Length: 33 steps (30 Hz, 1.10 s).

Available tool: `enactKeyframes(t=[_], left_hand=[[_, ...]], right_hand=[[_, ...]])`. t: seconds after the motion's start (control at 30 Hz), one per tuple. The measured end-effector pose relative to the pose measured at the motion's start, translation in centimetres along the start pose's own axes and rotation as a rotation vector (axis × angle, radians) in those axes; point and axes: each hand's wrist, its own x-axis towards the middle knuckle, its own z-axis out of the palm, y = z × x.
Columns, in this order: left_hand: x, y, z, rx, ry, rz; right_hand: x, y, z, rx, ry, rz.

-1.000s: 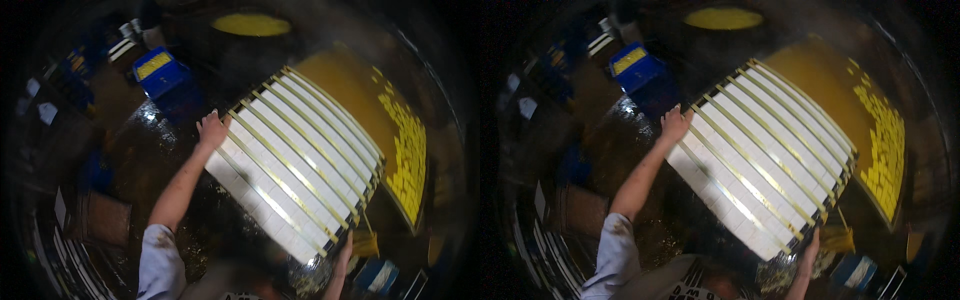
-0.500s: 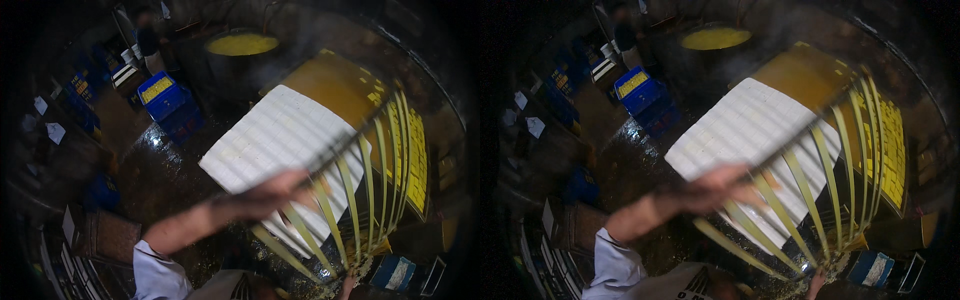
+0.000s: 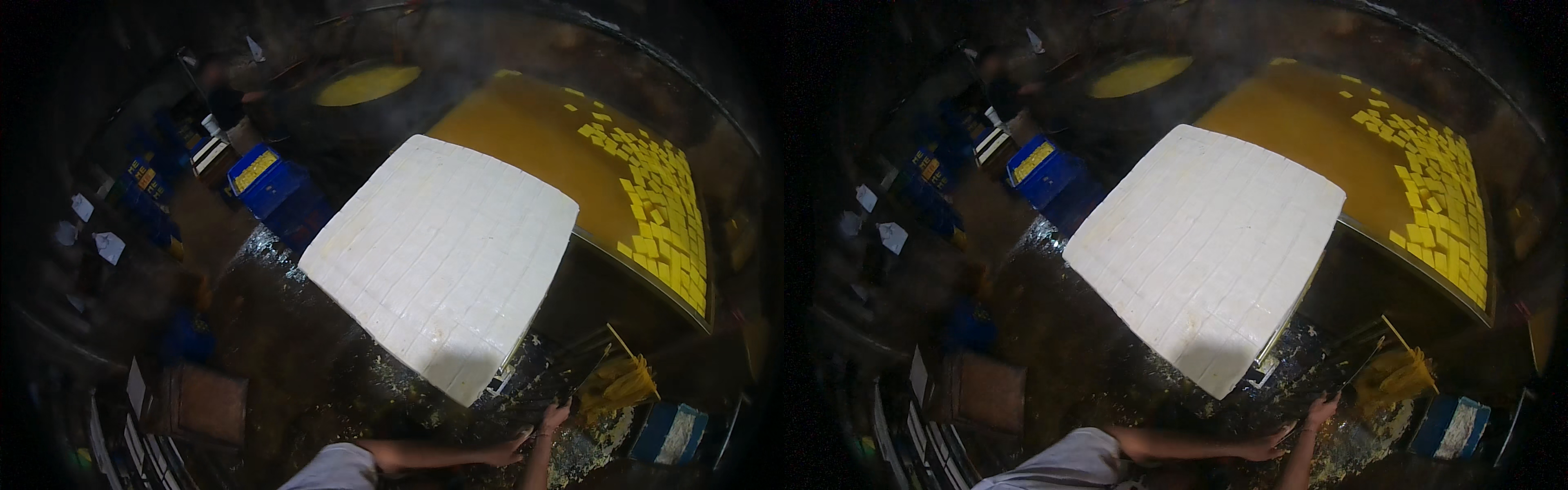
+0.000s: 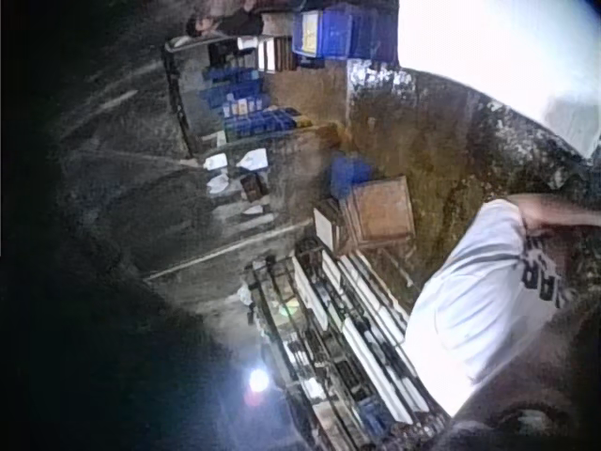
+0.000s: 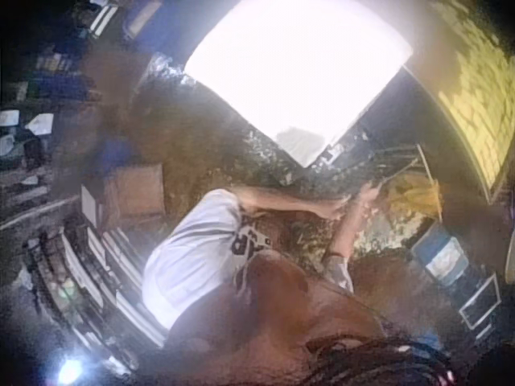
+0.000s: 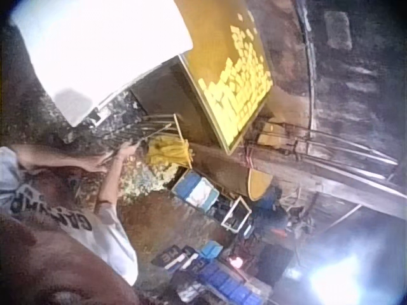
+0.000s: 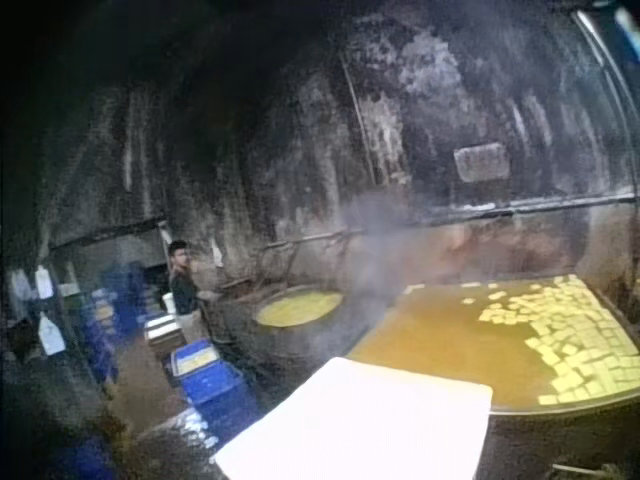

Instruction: The person places a large white cheese block on a cutting station, uses a knife to trim edges, then positions a multi-blade cutter to slice the block into uniform cubes. The cut cubes fall into a vat of yellow liquid, and the person repeats the process with additional blocks.

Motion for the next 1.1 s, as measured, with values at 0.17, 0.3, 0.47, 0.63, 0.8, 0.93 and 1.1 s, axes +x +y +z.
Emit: enactKeyframes(t=[0.17, 0.3, 0.47, 0.63, 0.8, 0.93, 1.1], left_hand=[[-9.7, 1.0, -15.0, -0.124, -0.242, -0.4], [-20.4, 0.5, -26.1, 0.179, 0.113, -0.776], [-32.8, -4.7, -31.2, 0.004, 0.754, -0.977], [-35.4, -13.9, -38.5, -0.185, 0.682, -0.857], [-39.1, -21.6, -49.9, -0.637, 0.783, -0.562], [-37.8, -18.3, -55.7, -0.417, 0.677, -0.678], [-43.4, -22.2, -59.8, -0.416, 0.629, -0.774]], right_hand=[[-0.3, 7.3, 8.9, 0.078, -0.12, 0.107], [-2.5, 3.6, 10.0, -0.007, -0.422, 0.169], [-8.0, -7.5, 1.7, 0.814, -0.394, 0.095], [-16.4, -26.6, -10.4, 0.809, -0.394, 0.224], [-23.9, -34.0, -7.5, 0.626, -0.214, 0.013], [-25.3, -35.5, -5.5, 0.237, 0.127, 0.035], [-26.0, -36.5, -5.9, 0.34, 0.19, 0.111]])
